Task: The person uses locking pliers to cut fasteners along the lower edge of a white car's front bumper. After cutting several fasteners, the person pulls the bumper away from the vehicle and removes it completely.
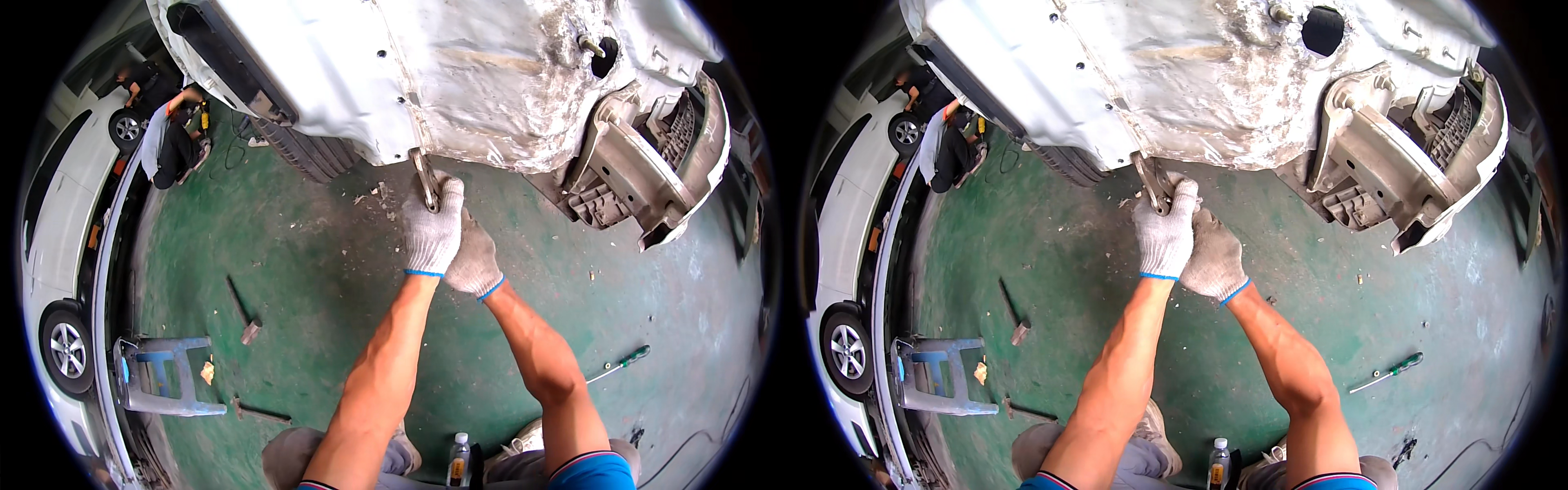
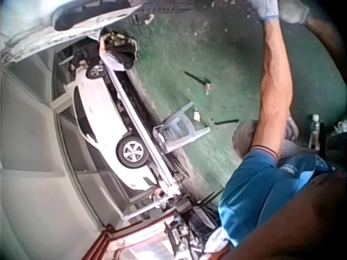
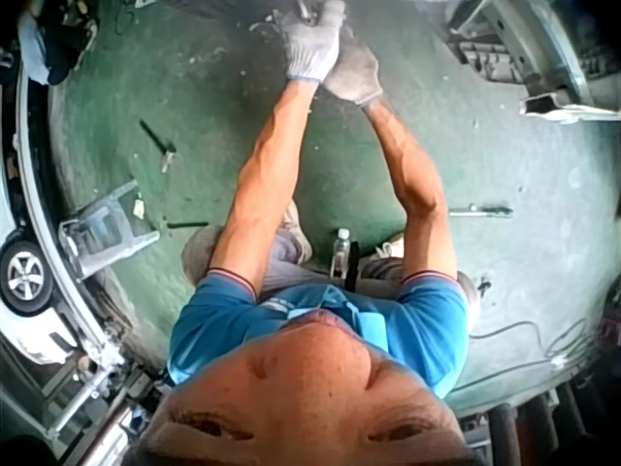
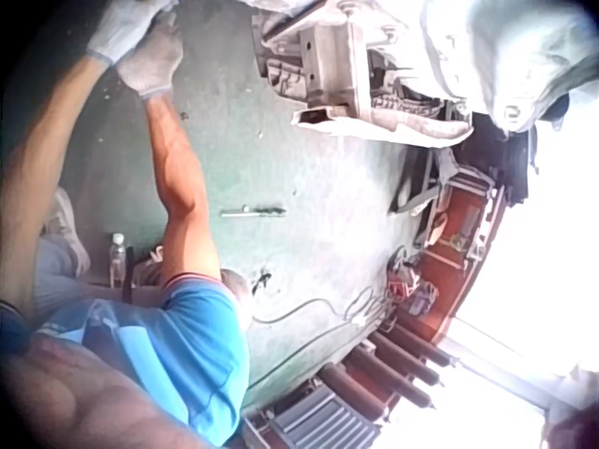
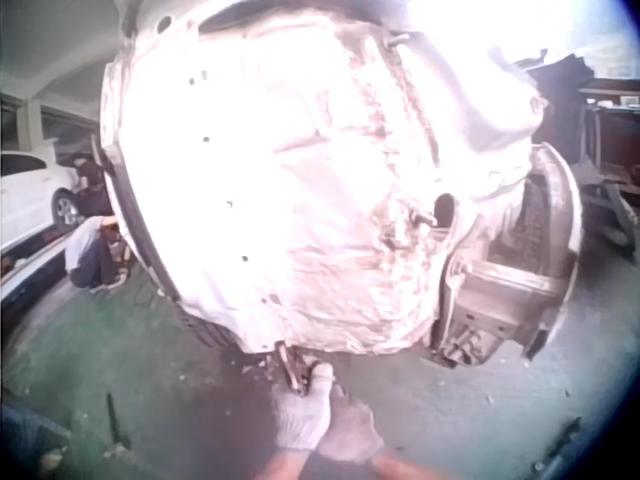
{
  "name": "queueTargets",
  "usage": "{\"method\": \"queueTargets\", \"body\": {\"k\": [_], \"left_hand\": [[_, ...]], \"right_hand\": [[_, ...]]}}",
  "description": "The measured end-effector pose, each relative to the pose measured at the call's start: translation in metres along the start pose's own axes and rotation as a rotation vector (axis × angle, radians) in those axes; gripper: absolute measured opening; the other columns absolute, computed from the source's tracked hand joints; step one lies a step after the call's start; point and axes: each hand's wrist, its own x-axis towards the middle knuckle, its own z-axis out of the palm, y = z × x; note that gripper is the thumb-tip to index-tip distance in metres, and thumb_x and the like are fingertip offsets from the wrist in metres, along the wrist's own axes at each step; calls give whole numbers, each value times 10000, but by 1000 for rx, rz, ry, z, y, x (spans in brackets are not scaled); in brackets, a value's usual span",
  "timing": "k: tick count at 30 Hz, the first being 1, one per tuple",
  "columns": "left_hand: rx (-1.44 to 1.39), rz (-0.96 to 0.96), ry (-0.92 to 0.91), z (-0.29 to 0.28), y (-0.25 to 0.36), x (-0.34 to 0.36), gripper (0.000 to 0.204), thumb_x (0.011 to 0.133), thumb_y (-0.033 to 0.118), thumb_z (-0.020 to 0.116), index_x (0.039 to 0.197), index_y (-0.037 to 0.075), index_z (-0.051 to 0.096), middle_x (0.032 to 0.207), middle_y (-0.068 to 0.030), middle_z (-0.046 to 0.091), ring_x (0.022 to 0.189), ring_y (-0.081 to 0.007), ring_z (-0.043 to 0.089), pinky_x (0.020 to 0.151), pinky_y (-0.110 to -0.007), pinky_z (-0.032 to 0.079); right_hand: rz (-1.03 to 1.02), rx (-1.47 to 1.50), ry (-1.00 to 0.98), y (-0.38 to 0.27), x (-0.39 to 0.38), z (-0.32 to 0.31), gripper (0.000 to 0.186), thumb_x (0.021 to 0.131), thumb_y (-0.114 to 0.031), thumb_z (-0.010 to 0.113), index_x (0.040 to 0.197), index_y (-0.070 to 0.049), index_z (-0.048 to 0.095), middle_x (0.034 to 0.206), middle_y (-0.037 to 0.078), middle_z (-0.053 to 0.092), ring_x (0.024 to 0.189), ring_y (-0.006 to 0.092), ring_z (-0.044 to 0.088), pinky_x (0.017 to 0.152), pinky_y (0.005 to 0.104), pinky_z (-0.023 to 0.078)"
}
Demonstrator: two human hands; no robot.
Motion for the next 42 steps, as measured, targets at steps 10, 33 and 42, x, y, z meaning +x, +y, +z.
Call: {"method": "queueTargets", "body": {"k": [10,33,42], "left_hand": [[28,13,22,1,-5,5,152,975,170,723,1006,34,662,811,-109,678,721,-231,664,695,-407,545],[14,65,84,4,-9,7,131,960,118,762,950,7,694,778,-33,701,673,-125,643,628,-325,527],[-58,-8,50,-3,4,3,281,903,170,838,1090,2,712,1015,-37,736,902,-139,676,811,-338,556]], "right_hand": [[-43,-3,0,3,9,-1,619,827,-370,806,1320,-80,569,1113,212,702,988,450,703,848,514,574],[-157,-28,-9,17,22,2,597,784,-387,818,1268,-103,613,1063,184,725,909,435,718,774,504,585],[-77,-37,-154,20,23,6,685,825,-445,803,1377,-99,594,1241,209,694,1058,395,712,883,479,581]]}}
